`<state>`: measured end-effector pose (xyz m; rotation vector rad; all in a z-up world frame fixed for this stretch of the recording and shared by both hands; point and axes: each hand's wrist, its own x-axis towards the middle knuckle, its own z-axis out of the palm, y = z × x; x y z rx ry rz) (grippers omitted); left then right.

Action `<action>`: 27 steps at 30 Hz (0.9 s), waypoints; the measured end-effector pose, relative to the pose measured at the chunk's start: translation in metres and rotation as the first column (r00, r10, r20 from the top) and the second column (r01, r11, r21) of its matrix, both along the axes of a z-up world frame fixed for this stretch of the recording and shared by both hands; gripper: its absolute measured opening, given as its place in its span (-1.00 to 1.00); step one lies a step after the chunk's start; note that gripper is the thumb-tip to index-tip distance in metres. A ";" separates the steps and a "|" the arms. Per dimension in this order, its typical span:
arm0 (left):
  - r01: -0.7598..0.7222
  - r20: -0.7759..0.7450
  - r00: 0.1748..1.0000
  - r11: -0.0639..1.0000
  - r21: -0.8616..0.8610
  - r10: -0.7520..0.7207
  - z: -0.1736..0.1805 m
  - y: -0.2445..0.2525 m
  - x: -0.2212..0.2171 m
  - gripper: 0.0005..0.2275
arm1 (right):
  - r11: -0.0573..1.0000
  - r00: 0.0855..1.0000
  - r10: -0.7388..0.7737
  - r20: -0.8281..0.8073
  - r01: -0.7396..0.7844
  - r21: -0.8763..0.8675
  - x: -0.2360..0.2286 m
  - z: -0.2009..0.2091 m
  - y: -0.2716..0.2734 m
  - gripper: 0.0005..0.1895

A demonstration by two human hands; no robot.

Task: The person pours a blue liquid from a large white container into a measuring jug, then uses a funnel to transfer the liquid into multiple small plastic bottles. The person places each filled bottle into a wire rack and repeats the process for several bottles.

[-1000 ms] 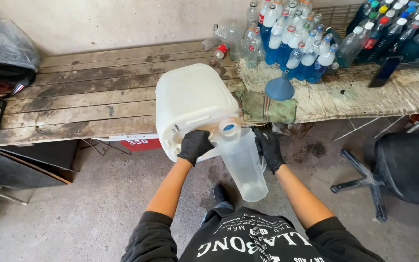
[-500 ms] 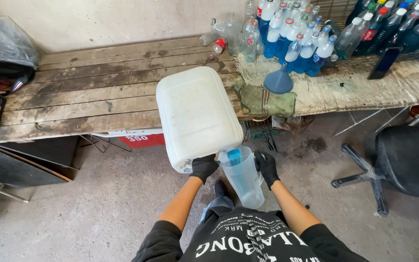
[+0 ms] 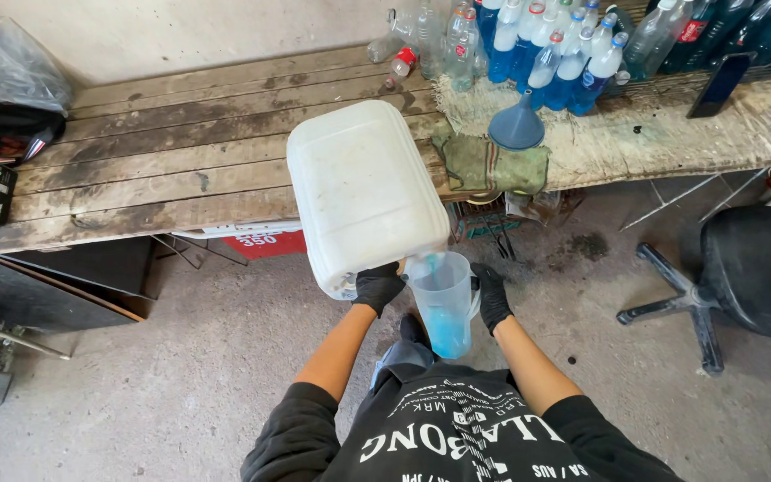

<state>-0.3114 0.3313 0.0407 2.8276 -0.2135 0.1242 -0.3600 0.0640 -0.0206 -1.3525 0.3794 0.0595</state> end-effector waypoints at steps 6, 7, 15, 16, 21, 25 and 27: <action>-0.006 0.025 1.000 1.000 0.000 0.006 -0.012 -0.002 -0.007 -0.63 | 0.999 0.999 -0.045 -0.022 0.046 0.020 0.003 -0.024 0.000 -0.59; -0.003 0.032 0.999 1.000 0.001 0.003 -0.014 -0.001 -0.007 -0.63 | 0.998 0.998 -0.061 -0.027 0.062 0.026 0.005 -0.028 0.000 -0.60; -0.003 0.084 0.996 1.000 0.003 0.003 -0.023 0.001 -0.016 -0.65 | 0.991 0.992 -0.123 -0.037 0.125 0.053 0.011 -0.054 0.003 -0.63; -0.004 0.094 0.996 1.000 0.002 0.004 -0.023 0.000 -0.016 -0.65 | 0.989 0.990 -0.134 -0.039 0.136 0.057 0.012 -0.057 0.003 -0.63; -0.012 0.113 0.993 1.000 0.000 0.012 -0.026 -0.001 -0.012 -0.66 | 0.984 0.985 -0.164 -0.057 0.167 0.068 0.016 -0.074 -0.002 -0.65; -0.021 0.139 0.990 1.000 -0.002 0.021 -0.026 -0.001 -0.012 -0.67 | 0.971 0.974 -0.210 -0.080 0.217 0.100 0.018 -0.093 -0.004 -0.68; -0.025 0.155 0.988 1.000 0.000 0.025 -0.028 -0.002 -0.013 -0.67 | 0.961 0.968 -0.236 -0.089 0.246 0.128 0.021 -0.110 -0.004 -0.71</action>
